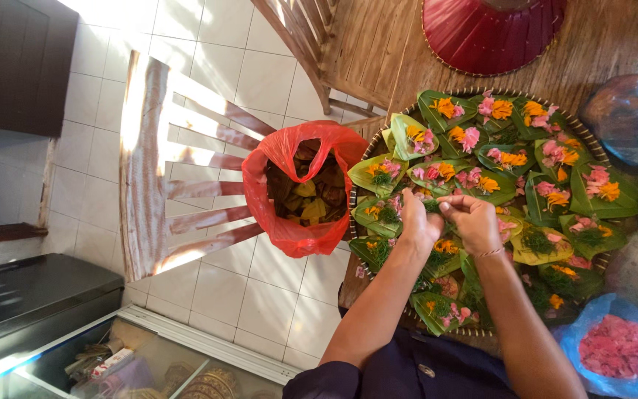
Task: The person assembles traditional offerings by hand, placing small pink and orange flowers and green grass-like material into folded leaf containers arranged on a large tray.
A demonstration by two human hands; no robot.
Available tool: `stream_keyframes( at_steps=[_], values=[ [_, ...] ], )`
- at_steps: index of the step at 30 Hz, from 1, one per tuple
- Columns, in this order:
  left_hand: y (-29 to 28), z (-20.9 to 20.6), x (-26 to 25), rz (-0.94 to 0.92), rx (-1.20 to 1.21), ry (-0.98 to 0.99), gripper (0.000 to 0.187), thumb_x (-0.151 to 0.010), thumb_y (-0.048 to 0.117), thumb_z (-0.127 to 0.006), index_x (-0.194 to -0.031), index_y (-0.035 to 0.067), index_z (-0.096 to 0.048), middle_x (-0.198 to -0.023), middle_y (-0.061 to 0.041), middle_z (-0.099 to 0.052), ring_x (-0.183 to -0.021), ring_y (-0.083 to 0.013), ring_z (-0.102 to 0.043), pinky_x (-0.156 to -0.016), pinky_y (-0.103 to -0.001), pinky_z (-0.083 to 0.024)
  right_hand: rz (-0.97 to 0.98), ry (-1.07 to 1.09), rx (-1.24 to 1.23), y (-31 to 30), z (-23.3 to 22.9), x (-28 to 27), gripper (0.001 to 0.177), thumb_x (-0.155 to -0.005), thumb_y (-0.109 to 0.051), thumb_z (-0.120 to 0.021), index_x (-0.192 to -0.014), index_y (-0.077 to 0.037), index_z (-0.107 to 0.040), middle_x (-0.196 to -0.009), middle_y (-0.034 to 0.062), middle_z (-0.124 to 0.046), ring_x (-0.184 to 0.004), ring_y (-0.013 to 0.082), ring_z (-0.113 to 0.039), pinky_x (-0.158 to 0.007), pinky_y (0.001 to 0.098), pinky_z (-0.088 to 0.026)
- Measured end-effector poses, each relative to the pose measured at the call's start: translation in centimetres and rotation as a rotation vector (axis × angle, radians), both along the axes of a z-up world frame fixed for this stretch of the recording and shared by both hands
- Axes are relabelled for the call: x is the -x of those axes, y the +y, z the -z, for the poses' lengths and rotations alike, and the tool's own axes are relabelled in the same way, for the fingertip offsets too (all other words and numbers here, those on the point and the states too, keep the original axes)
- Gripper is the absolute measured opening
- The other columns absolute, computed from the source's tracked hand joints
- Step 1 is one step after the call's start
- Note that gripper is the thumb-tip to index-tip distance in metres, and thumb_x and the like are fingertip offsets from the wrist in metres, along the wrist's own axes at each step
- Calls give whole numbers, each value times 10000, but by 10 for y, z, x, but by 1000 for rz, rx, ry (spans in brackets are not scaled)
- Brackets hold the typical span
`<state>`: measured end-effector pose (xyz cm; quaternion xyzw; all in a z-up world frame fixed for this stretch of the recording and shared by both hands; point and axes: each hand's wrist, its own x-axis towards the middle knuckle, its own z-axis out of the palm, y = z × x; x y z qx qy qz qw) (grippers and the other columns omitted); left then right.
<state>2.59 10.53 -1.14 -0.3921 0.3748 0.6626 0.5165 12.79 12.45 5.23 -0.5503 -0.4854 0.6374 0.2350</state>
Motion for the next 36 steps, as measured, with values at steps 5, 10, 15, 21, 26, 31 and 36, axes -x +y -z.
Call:
stream_keyframes(
  at_steps=[5, 10, 15, 21, 26, 31, 36],
  values=[
    [-3, -27, 14, -9, 74, -79, 345, -1117, 443, -328, -1003, 139, -445, -1013, -58, -557, -930, -201, -543, -865, -418, -524, 155, 368, 447, 18, 53, -13, 222, -911, 124, -634, -1109, 63, -713, -990, 58, -701, -892, 122, -643, -862, 254, -545],
    [3, -14, 23, -119, -11, -55, 352, -1111, 395, -300, -1028, 122, -507, -1085, -70, -621, -998, -210, -612, -891, -426, -550, 162, 443, 541, 26, 65, -6, 216, -948, 97, -613, -1145, 48, -686, -1009, 57, -683, -916, 133, -645, -897, 284, -548],
    [-2, 20, 23, -221, -39, -135, 409, -1107, 373, -269, -1055, 81, -550, -1038, -70, -637, -920, -191, -645, -872, -448, -572, 264, 460, 617, 52, 54, -9, 183, -935, 60, -584, -1101, 5, -640, -1080, 76, -734, -941, 155, -671, -934, 312, -570],
    [-2, 24, 11, 122, -186, -52, 325, -1131, 414, -427, -903, 182, -426, -742, 52, -542, -679, -113, -501, -674, -295, -486, 32, 67, 61, 77, 43, 12, 186, -888, -14, -751, -1074, -13, -741, -957, 69, -739, -835, 145, -679, -797, 292, -566],
    [-3, -39, 25, 640, -189, 247, 529, -1053, 698, -344, -1004, 196, -505, -655, 81, -443, -525, -75, -387, -409, -249, -296, -183, -488, -525, 71, -7, 28, 348, -847, -186, -889, -1090, 5, -729, -969, 144, -761, -799, 147, -682, -768, 299, -566],
    [7, -67, 42, 811, -51, 403, 509, -970, 728, -236, -1072, 285, -464, -749, 50, -548, -546, -111, -493, -472, -283, -374, -614, -324, -153, 71, -51, 18, 324, -858, -180, -819, -1178, -134, -789, -922, 78, -810, -753, 138, -705, -721, 311, -553],
    [2, -47, 37, 1037, -190, 533, 932, -1004, 830, 9, -814, 56, -474, -511, 28, -397, -404, -95, -342, -383, -274, -278, -610, -232, -108, 76, -34, 16, 236, -802, -67, -808, -1036, -66, -832, -910, 74, -830, -791, 141, -761, -764, 297, -601]
  ],
)
